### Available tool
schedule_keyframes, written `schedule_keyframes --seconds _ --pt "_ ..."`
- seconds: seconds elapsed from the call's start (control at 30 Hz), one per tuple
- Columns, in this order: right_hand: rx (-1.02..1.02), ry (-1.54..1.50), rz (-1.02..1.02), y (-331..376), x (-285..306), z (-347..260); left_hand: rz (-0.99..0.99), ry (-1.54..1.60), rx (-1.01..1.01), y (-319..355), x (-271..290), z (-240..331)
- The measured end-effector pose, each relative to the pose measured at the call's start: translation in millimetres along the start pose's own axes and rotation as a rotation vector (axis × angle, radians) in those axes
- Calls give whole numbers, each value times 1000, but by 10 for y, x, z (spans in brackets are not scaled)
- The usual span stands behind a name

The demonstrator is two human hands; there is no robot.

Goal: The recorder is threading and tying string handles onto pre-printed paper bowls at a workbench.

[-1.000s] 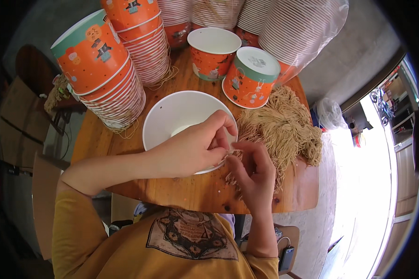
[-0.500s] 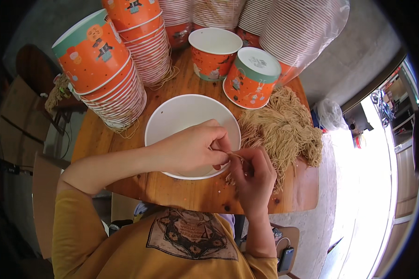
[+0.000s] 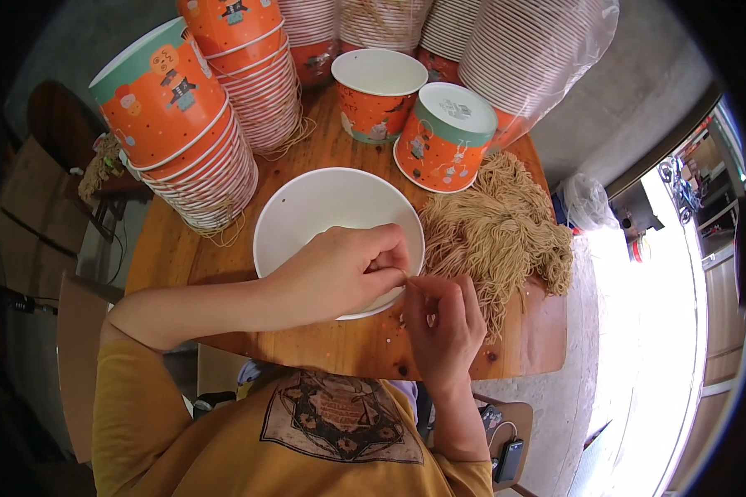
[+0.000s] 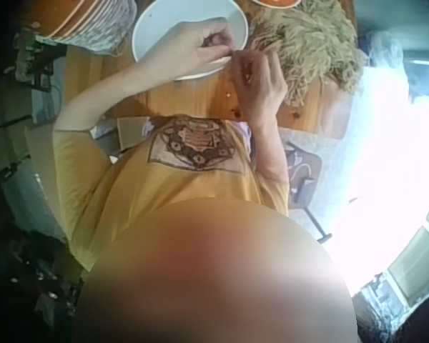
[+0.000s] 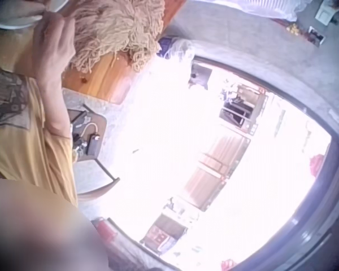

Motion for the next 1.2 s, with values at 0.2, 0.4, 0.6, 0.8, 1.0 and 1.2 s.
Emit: schedule_keyframes --seconds 0.2,0.4,0.6,0.8,1.0,1.2 --pt "60 -1 9 21 -12 -26 20 143 69 4 -20 -56" --pt "86 -5 22 19 2 -56 50 163 17 0 -11 -16" --pt "-304 -169 -20 54 -63 112 -6 321 -7 -23 -37 -6" --pt "-874 -601 -82 231 -186 382 -39 269 5 -1 -45 4" --pt "-278 -148 87 14 0 126 -36 228 -3 -12 -40 -11" --pt "72 5 29 -19 48 33 -36 196 -2 -12 -46 11"
Point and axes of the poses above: each hand's wrist, its own y-axis away from the middle knuckle, its own x-axis out of the back of the hand, z = x × y, the point moved 6 cm from there along -y, towards the middle knuckle, and after that the axes turned 15 degrees about z, right-handed, at the moved point
